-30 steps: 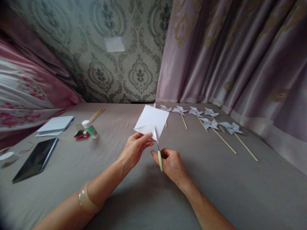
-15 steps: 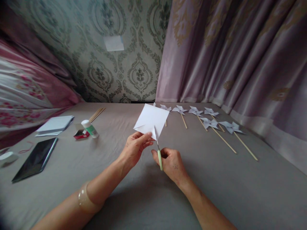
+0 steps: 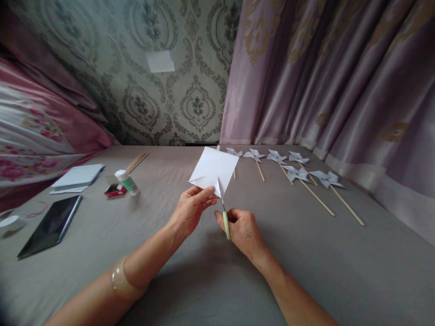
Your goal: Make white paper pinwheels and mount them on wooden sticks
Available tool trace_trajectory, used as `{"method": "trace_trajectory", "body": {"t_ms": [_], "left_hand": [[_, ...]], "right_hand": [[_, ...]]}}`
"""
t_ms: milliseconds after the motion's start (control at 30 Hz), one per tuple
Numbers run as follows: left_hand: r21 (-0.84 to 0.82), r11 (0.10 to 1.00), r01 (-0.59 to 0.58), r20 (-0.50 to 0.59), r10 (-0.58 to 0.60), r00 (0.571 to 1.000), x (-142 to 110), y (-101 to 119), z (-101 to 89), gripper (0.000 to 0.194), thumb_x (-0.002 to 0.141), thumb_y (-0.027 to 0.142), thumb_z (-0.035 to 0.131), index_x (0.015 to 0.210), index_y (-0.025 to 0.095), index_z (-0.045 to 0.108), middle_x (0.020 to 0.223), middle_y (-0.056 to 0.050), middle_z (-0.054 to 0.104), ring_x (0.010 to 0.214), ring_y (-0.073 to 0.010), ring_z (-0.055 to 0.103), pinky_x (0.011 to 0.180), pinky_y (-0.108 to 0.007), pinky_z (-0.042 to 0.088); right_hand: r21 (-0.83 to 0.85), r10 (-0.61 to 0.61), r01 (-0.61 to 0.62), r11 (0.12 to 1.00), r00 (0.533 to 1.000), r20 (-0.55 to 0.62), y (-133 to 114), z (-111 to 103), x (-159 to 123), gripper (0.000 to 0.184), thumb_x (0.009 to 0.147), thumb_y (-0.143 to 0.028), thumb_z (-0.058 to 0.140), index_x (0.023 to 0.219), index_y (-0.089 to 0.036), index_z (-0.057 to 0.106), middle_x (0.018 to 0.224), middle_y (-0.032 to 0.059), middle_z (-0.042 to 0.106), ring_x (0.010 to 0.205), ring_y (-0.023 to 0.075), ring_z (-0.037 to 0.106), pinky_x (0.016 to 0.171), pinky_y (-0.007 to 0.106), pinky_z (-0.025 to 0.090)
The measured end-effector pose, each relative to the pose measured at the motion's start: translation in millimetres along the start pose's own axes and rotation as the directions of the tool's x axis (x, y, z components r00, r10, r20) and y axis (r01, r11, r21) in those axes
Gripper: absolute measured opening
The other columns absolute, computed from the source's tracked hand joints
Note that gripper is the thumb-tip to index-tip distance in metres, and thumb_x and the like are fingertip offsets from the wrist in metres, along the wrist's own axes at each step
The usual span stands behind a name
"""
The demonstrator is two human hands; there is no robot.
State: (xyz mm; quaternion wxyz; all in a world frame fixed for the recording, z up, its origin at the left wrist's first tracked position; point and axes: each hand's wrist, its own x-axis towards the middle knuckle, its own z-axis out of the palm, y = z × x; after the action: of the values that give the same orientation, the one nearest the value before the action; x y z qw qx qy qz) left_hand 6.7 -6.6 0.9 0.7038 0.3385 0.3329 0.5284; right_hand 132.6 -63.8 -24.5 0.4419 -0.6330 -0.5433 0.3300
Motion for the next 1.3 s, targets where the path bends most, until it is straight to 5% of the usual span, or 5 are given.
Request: {"method": "trace_trajectory", "body": {"t_ms": [1300], "left_hand": [[0.002,1.0,-0.006,0.001,0.006,1.0,-0.6,-0.2,0.8,0.026,0.058,0.026,0.081,0.07,0.011,0.064,0.064,-0.001,0.063,0.062,-0.0112,0.063,0.06,-0.021,0.05]], "right_hand": [[0.028,0.036,-0.037,0.999,0.999,0.039,0.9,1.9,-0.4,0.042,0.067,-0.05,0.065,0.046,-0.019,0.044,0.045,-0.0032,0.04,0.046,0.0092,0.034,0.044,0.024,0.027]]}}
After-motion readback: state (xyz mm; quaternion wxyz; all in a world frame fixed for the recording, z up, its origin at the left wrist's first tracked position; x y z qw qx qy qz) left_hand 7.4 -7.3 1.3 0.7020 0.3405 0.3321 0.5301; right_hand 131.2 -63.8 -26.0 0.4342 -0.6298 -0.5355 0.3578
